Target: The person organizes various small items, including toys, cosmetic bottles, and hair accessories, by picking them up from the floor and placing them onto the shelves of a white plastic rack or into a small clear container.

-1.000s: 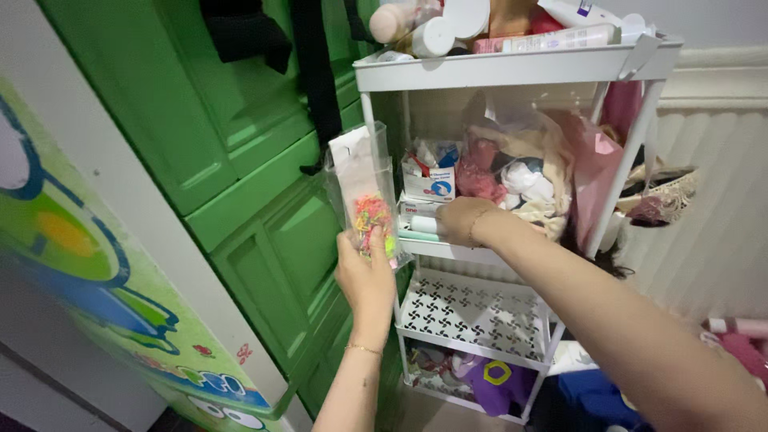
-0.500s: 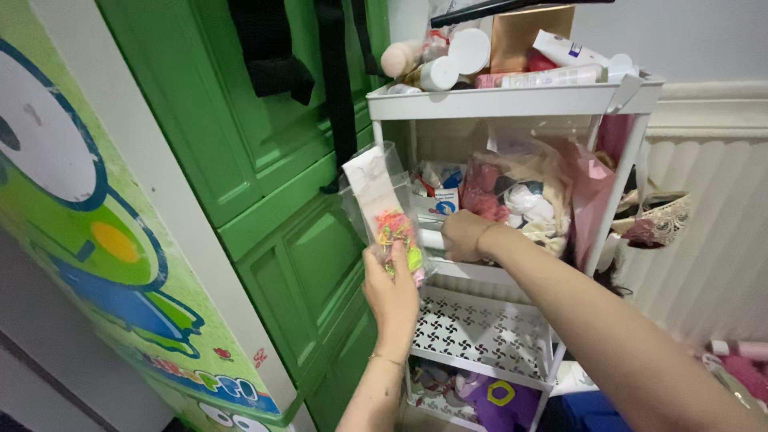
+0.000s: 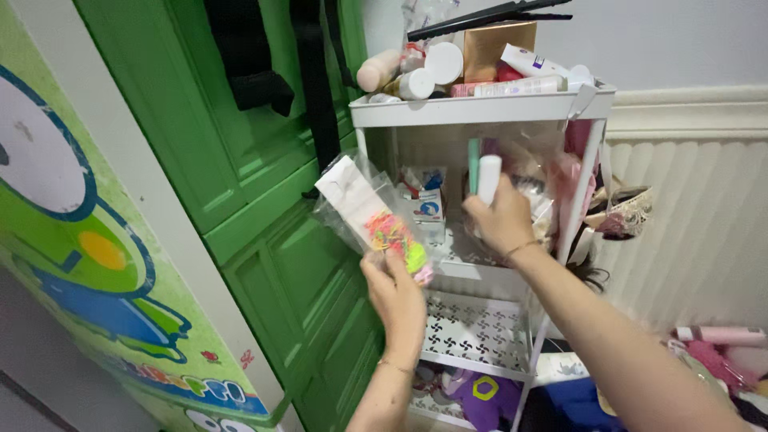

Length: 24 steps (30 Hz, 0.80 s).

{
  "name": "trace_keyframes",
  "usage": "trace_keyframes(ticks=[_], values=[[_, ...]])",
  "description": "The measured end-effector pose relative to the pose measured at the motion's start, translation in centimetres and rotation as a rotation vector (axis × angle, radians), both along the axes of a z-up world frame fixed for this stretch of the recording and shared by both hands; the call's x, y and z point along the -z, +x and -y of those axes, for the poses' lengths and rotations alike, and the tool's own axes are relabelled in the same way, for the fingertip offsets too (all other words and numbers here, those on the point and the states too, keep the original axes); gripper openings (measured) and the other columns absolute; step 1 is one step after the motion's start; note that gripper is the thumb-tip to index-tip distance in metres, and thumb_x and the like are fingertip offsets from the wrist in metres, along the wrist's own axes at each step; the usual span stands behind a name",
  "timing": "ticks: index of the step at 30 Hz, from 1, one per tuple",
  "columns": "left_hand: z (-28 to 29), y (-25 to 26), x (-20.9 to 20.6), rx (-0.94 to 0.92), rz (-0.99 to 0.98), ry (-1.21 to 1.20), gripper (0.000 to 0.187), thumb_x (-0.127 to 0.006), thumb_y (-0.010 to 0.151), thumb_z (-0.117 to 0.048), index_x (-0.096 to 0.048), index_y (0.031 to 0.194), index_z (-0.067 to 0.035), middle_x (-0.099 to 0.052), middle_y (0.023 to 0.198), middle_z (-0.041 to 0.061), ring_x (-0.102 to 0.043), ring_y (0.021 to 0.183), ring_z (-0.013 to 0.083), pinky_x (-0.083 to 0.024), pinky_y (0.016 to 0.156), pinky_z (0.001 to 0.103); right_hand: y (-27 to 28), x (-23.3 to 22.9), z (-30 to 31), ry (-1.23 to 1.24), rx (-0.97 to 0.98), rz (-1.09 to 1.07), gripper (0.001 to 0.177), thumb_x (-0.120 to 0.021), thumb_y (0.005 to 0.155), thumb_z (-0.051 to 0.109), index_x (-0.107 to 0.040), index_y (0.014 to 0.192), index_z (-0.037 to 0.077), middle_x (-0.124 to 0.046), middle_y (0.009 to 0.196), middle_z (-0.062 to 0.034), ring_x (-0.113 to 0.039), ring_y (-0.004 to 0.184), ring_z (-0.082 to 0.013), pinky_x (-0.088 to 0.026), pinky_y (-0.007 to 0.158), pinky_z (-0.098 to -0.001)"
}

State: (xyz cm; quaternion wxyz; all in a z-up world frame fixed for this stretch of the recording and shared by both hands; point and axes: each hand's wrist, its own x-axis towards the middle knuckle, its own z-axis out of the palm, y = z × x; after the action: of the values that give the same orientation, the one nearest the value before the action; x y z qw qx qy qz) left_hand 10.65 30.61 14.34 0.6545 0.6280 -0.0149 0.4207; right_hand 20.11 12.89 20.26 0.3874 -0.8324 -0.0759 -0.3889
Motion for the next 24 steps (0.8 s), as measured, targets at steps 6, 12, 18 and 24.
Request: trace_keyframes(ticks=[6,12,18,24], values=[[3.7,2.4,-1.4,0.216,-0.121,-0.319,0.028,-0.052,0.1,-0.023,-0.049,0.121,-0.004,-0.066,0.113,0.018,-0.069,0.096,0.0314,-0.056,0.079,0.046,-2.3,-1.7,0.0,0.44,-0.374,-0.112,0.023,-0.064,0.085,0.01,-0.058,0.105,0.0,-0.072,0.088,-0.0105,-0.078,0.078,-0.0225,-0.061,0.062,-0.0358],[4.5,7.4,-2.8,0.046,0.067,0.169,0.015,-0.059,0.098,-0.009,-0.061,0.112,-0.006,-0.074,0.106,0.016,-0.07,0.101,0.0344,-0.053,0.088,0.043,-1.9,-1.6,0.9,0.605,-0.471,-0.125,0.024,-0.061,0.087,0.007,-0.054,0.109,0.003,-0.069,0.087,-0.0044,-0.076,0.077,-0.0205,-0.06,0.059,-0.0335],[0.2,7.0,-3.7,-0.377,0.12,0.949,0.033,-0.062,0.075,0.002,-0.068,0.104,-0.013,-0.075,0.099,0.01,-0.067,0.097,0.0327,-0.044,0.09,0.045,-1.6,-1.1,3.2,0.706,-0.381,-0.026,0.014,-0.061,0.094,0.013,-0.059,0.103,0.002,-0.068,0.081,-0.0037,-0.065,0.068,-0.0155,-0.053,0.056,-0.0302],[-0.8,9.0,-2.8,-0.424,-0.076,1.302,0.018,-0.058,0.09,-0.013,-0.075,0.092,-0.018,-0.076,0.09,0.005,-0.069,0.095,0.0261,-0.043,0.087,0.049,-0.6,-1.4,3.9,0.811,-0.353,-0.014,0.013,-0.062,0.091,0.012,-0.057,0.097,0.001,-0.062,0.077,-0.0052,-0.062,0.061,-0.0157,-0.05,0.05,-0.0335]])
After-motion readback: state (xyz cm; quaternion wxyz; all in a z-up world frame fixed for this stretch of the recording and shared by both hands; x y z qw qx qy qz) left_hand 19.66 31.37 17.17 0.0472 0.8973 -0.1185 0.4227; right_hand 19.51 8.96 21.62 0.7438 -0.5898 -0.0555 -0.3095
